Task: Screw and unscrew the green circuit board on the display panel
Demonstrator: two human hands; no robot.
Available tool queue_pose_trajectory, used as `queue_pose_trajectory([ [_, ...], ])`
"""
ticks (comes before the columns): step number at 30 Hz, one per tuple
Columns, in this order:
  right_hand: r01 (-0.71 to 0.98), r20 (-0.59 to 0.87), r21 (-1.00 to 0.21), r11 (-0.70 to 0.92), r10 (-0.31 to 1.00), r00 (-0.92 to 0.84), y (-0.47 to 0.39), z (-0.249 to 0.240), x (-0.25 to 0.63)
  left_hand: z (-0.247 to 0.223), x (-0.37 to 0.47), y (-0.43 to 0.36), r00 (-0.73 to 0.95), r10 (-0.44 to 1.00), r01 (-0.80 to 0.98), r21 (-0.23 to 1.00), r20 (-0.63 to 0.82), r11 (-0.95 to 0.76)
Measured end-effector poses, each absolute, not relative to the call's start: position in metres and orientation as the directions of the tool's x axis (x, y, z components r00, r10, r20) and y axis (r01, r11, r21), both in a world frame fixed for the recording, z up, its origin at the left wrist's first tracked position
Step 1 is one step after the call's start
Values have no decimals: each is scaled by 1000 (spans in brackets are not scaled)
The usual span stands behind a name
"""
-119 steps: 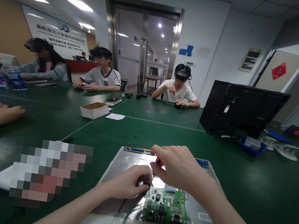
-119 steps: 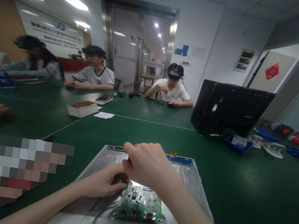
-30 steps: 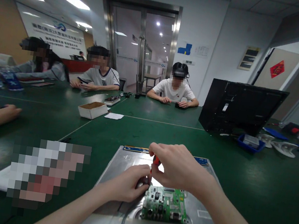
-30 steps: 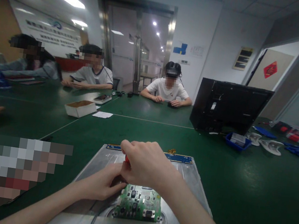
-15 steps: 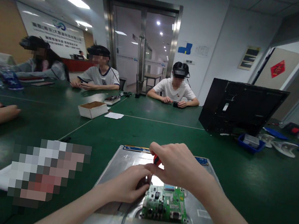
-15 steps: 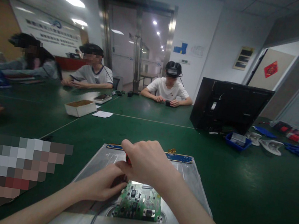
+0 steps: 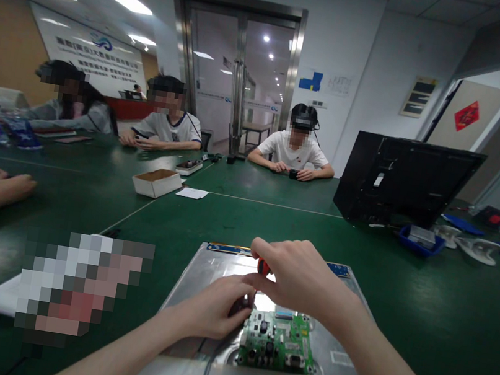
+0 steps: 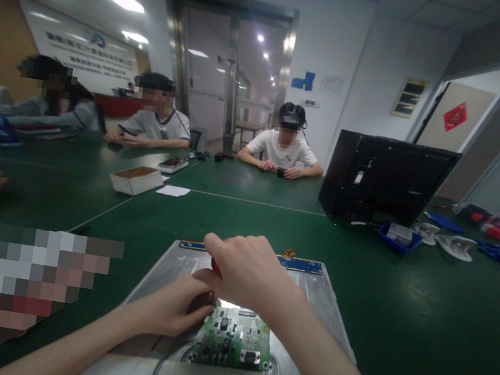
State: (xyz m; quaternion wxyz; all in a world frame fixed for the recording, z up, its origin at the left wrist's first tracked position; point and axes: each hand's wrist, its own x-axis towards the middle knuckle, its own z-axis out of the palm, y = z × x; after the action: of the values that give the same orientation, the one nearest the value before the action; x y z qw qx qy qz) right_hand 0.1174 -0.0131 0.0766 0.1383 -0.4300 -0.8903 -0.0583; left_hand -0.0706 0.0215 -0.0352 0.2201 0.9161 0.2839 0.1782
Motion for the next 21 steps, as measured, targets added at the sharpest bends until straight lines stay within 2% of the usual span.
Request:
queue_pose_trajectory([
  [8, 767, 325, -16, 642, 729, -603, -17, 76, 115, -39, -73, 24, 792, 567, 394, 522, 224, -756],
  [17, 792, 301, 0, 611, 755, -583, -14, 75, 115, -35, -70, 21, 774, 594, 427, 512, 220, -745],
  [21, 769, 309, -25, 639, 736, -602, -17, 76, 114, -38, -71, 22, 781, 579, 385, 552, 231, -739],
])
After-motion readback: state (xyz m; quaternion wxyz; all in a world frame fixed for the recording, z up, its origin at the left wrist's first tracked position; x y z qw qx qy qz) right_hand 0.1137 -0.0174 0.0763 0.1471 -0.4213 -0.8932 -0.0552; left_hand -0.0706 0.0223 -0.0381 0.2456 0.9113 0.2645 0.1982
